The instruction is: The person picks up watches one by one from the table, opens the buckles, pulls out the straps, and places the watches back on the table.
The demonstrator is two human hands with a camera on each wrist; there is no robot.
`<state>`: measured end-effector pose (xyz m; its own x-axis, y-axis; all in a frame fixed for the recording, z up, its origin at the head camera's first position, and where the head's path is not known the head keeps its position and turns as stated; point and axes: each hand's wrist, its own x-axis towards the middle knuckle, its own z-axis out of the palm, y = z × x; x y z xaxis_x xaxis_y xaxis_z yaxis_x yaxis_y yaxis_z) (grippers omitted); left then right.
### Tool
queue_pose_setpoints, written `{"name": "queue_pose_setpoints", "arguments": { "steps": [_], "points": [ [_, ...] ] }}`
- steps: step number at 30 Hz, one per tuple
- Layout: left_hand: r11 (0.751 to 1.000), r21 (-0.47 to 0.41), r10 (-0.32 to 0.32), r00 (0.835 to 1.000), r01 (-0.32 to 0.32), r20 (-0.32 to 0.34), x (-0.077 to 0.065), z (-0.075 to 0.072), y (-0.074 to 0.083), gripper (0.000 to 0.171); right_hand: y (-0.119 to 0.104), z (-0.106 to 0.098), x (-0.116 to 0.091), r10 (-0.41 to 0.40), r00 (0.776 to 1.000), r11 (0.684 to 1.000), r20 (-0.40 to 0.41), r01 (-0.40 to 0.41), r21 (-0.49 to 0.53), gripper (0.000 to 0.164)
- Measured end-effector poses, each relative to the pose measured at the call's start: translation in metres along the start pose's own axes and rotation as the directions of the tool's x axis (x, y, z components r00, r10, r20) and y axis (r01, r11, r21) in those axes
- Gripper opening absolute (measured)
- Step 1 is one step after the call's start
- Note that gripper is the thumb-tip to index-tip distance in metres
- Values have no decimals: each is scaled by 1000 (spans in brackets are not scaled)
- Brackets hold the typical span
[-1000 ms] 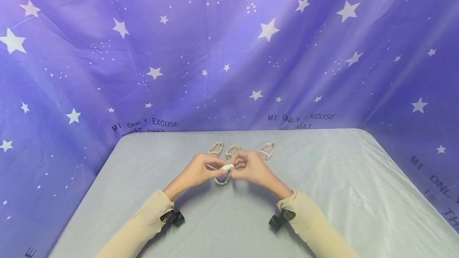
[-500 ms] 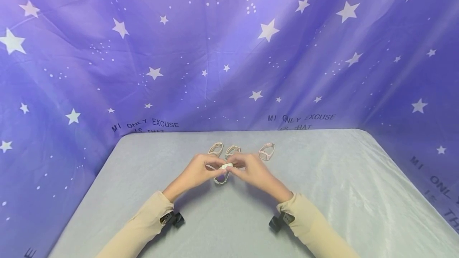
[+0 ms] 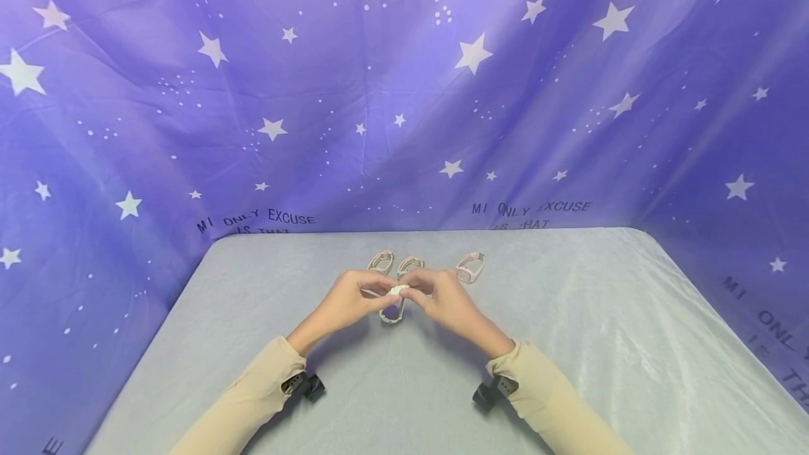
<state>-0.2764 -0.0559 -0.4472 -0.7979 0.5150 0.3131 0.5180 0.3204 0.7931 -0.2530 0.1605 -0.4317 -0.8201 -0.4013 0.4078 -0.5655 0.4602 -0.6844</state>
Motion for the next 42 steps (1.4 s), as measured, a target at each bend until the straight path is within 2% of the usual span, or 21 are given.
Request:
{"name": "queue_pose_setpoints", "arguments": {
  "steps": [11, 19, 25, 29, 32, 36, 42],
  "points": [
    [996, -90, -8, 1000, 6, -28, -1, -2, 3, 22, -1, 0, 1, 98, 995, 989, -16, -96, 114, 15],
    [991, -126, -35, 999, 33, -16, 2, -7, 9, 25, -5, -5, 4, 113, 994, 981, -1, -111, 157, 15],
    [996, -85, -32, 999, 30, -24, 13, -9, 8, 22, -7, -10, 16, 156, 987, 982, 28, -158, 101, 15],
    [997, -62, -46, 998, 43, -40, 20, -5, 1, 21, -6, -11, 23, 156, 987, 987, 38, -157, 18, 15],
    [997, -64, -51, 997, 48, -56, 20, 0, -6, 22, -1, -7, 23, 154, 987, 988, 39, -154, 0, 13],
    [996, -75, -53, 997, 49, -61, 18, 3, -11, 22, 7, -2, 21, 186, 982, 980, 34, -188, 61, 12],
    [996, -72, -56, 996, 51, -64, 20, -1, -10, 22, 11, 0, 22, 220, 975, 964, 23, -220, 150, 12]
  ]
}}
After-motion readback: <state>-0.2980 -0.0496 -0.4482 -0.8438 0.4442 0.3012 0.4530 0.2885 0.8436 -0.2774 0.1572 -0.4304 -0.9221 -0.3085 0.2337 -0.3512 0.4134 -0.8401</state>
